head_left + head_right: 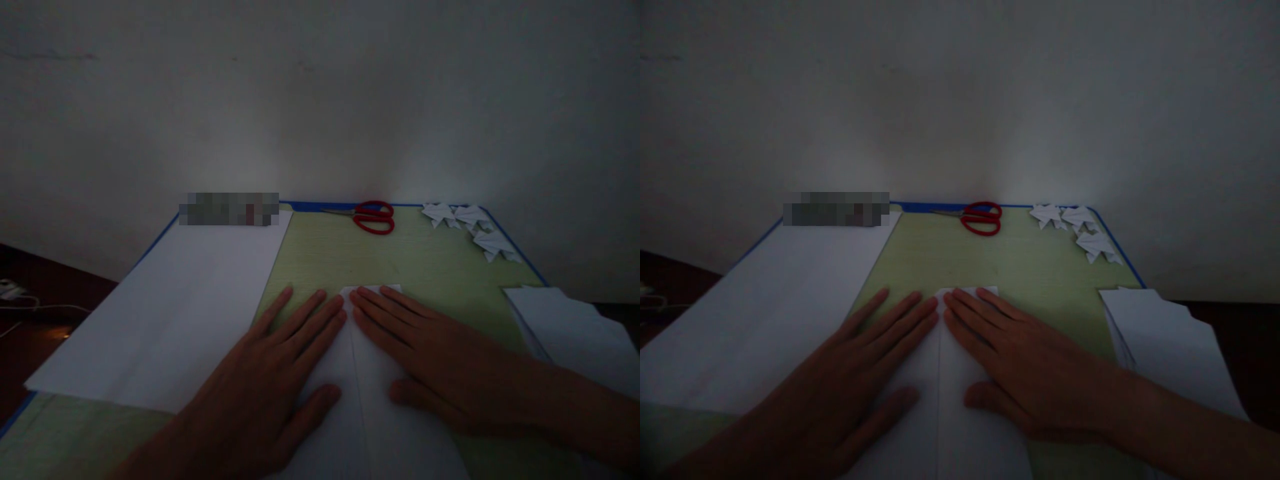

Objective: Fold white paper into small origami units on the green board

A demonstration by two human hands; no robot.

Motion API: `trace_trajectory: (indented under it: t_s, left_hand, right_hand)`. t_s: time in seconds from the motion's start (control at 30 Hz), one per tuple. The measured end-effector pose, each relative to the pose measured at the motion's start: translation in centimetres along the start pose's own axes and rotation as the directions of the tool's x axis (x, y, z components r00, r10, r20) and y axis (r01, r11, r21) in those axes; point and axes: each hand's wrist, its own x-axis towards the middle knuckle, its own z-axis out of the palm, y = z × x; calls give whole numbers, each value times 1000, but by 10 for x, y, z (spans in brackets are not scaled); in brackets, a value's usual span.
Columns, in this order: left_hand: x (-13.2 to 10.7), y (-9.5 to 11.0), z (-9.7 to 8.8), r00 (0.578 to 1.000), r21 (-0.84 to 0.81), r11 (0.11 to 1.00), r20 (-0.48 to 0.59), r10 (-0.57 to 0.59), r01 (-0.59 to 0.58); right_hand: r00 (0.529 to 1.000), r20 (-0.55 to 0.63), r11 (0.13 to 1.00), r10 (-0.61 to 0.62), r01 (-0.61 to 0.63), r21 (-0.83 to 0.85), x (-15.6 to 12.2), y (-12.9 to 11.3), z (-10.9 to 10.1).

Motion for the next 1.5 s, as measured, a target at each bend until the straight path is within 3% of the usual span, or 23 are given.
trace_trajectory:
  t_s: [0.63, 0.83, 0.97, 1.23, 1.37, 1.5]
  left_hand:
    - [1, 0, 1, 1000, -68, 998, -7, -4, 3]
    - [1, -1, 1, 1000, -56, 998, -5, 1, -1]
    - [0, -1, 2, 1000, -60, 998, -17, 16, -17]
    - [-2, 0, -10, 998, -84, 995, -54, 41, -45]
    - [-9, 6, -17, 997, -83, 996, -71, 40, -45]
    - [-15, 8, -10, 995, -88, 991, -22, 102, -103]
  right_hand:
    - [999, -18, 999, 32, -33, -22, -5, -4, 7]
    - [998, -38, 999, -42, 41, -15, -4, 5, -11]
    - [997, 2, 996, -77, 77, 44, -11, -7, -21]
    - [996, 46, 997, -73, 72, 31, -21, -21, -2]
    - [996, 53, 998, -66, 65, 10, -17, -17, -5]
    - [996, 60, 998, -69, 69, 12, -13, -16, -9]
